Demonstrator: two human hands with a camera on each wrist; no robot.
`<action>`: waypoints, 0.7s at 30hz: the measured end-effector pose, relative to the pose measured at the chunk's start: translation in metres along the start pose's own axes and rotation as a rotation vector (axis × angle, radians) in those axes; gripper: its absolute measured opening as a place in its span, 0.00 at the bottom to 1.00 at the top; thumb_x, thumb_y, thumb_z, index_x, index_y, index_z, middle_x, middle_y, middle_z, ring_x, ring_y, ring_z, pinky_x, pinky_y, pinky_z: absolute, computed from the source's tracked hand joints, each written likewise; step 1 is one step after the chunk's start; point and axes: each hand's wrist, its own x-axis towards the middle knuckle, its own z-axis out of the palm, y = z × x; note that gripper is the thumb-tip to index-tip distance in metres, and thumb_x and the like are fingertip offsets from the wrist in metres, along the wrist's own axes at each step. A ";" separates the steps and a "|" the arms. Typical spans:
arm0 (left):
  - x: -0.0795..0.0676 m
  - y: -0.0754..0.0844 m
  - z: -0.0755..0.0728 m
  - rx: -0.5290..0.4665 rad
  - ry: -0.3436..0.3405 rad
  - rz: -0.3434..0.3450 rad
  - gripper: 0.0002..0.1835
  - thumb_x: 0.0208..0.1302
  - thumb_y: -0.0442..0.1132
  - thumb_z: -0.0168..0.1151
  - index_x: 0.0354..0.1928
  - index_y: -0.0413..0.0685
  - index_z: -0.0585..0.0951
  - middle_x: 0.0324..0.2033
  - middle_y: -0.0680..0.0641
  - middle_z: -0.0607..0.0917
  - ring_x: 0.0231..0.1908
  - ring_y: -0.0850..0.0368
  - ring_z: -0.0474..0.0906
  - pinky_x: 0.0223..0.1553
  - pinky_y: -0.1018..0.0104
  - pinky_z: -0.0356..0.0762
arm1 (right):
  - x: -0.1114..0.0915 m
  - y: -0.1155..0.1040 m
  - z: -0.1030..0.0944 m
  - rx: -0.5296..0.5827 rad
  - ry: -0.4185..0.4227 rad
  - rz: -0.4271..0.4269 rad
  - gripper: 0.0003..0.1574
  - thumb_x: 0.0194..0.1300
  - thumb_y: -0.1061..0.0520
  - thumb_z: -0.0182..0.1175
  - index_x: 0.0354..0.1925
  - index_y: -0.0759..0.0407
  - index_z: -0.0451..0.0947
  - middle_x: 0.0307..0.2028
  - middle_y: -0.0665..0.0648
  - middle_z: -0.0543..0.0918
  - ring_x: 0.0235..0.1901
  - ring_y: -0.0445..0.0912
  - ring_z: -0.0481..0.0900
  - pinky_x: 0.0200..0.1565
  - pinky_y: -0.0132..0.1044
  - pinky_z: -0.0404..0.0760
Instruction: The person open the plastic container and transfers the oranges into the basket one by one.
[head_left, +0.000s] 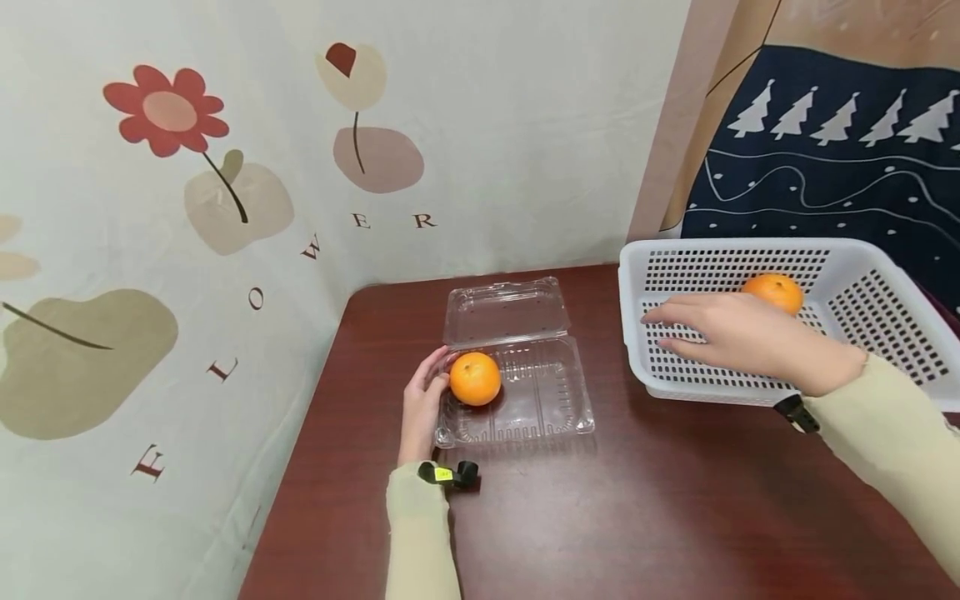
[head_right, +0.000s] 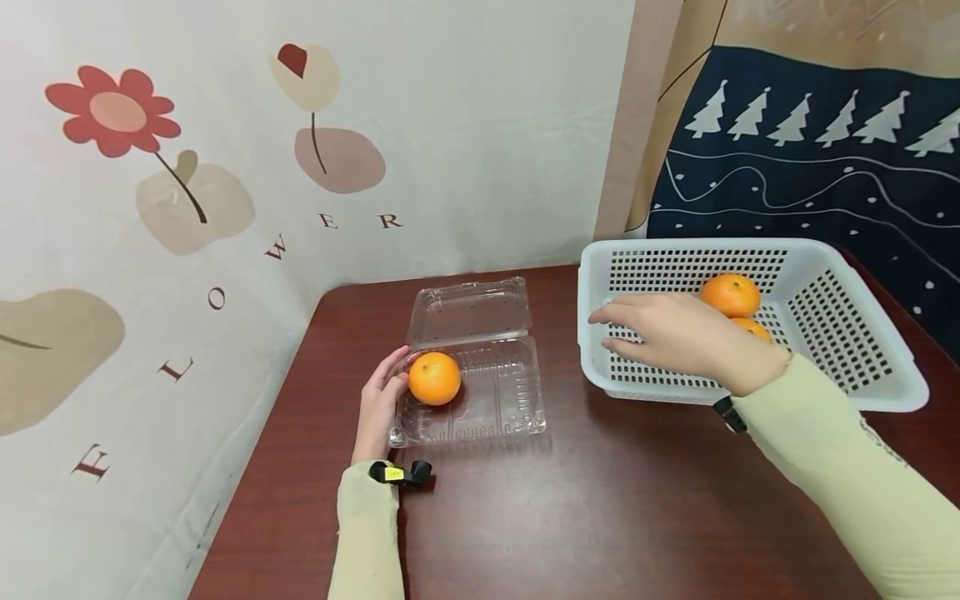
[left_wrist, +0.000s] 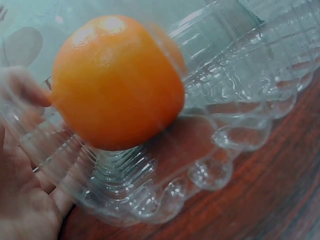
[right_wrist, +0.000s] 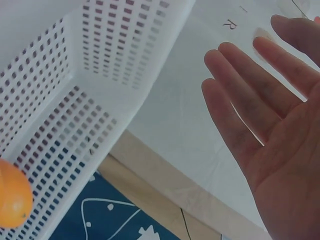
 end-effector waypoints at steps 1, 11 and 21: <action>0.001 -0.003 0.000 -0.002 -0.001 0.003 0.20 0.65 0.33 0.46 0.58 0.56 0.71 0.52 0.53 0.76 0.54 0.62 0.69 0.57 0.63 0.62 | 0.000 0.000 0.000 0.003 0.004 -0.003 0.23 0.57 0.46 0.58 0.51 0.47 0.75 0.50 0.52 0.77 0.51 0.48 0.73 0.49 0.47 0.72; 0.006 -0.015 -0.002 0.028 0.016 0.039 0.20 0.64 0.35 0.46 0.57 0.59 0.71 0.52 0.53 0.76 0.54 0.60 0.69 0.57 0.59 0.62 | 0.006 -0.004 0.009 0.034 0.084 -0.051 0.21 0.54 0.48 0.61 0.48 0.48 0.76 0.46 0.49 0.79 0.47 0.45 0.75 0.46 0.44 0.75; -0.003 0.005 0.002 -0.002 -0.011 0.022 0.21 0.64 0.31 0.45 0.59 0.49 0.69 0.53 0.46 0.75 0.55 0.56 0.68 0.58 0.61 0.61 | 0.012 -0.010 0.021 0.084 0.123 -0.100 0.19 0.56 0.49 0.60 0.48 0.47 0.76 0.41 0.44 0.79 0.39 0.38 0.76 0.39 0.36 0.76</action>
